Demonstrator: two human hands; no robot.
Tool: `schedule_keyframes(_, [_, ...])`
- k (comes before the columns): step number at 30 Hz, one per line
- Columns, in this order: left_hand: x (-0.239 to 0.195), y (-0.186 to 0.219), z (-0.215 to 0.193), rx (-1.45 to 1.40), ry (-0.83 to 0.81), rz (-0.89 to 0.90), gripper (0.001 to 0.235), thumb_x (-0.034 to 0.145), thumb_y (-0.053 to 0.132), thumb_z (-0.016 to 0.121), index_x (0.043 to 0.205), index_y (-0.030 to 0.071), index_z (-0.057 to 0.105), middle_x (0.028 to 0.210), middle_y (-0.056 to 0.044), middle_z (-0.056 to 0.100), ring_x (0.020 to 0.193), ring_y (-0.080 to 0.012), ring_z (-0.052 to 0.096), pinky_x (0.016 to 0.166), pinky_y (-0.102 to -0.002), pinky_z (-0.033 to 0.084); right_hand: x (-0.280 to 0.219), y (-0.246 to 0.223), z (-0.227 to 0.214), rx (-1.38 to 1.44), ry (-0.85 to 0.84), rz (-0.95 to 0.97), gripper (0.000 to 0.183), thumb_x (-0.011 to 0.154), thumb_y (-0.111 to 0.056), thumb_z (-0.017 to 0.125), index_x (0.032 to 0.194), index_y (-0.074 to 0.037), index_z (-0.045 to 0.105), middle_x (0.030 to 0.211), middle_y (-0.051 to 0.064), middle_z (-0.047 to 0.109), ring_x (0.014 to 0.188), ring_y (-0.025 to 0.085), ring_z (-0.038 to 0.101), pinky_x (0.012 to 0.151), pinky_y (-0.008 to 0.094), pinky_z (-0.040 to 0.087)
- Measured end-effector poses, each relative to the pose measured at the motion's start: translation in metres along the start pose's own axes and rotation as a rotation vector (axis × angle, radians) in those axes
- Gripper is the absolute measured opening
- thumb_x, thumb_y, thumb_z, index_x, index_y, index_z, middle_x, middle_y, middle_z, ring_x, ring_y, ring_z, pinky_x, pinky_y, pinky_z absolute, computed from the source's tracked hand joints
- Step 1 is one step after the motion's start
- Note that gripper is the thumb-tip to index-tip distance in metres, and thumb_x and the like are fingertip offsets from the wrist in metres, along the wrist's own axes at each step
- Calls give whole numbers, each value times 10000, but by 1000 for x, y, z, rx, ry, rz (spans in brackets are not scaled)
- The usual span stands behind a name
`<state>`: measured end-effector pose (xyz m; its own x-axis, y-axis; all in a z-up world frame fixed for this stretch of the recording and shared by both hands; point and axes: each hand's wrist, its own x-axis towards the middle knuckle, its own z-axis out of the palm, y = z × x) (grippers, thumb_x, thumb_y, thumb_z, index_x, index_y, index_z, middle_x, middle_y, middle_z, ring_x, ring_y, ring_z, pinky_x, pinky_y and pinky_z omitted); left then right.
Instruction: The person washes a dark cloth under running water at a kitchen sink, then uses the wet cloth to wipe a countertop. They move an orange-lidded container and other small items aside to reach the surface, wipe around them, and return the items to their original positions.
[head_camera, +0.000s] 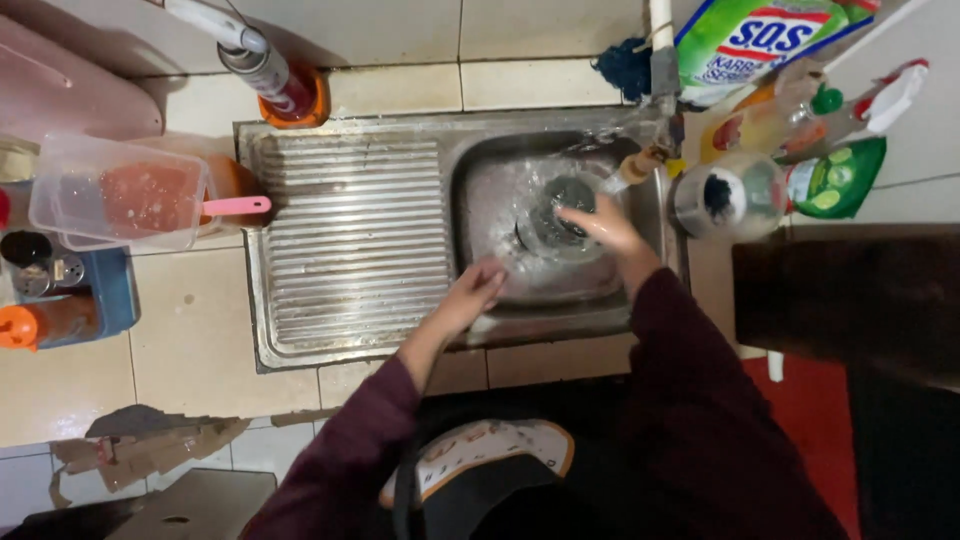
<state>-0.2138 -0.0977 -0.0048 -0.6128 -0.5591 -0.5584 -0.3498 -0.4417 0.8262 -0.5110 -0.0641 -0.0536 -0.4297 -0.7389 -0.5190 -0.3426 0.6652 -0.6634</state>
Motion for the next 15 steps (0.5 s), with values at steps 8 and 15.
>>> schedule_keyframes(8, [85, 41, 34, -1099, -246, -162, 829, 932, 688, 549, 1505, 119, 358, 1502, -213, 394, 1342, -452, 407, 959, -756, 409, -1, -28, 49, 648, 120, 123, 700, 979, -585, 609, 1501, -147, 449, 1609, 113, 250, 1431, 422, 279, 878, 645, 319])
schedule_keyframes(15, [123, -2, 12, -901, 85, -90, 474, 976, 560, 626, 1280, 198, 658, 1295, -148, 648, 1165, -329, 652, 859, -540, 606, -23, -66, 155, 585, 468, -353, 411, 1031, -357, 656, 1296, -43, 646, 1256, 176, 652, 1257, 277, 581, 1082, 407, 462])
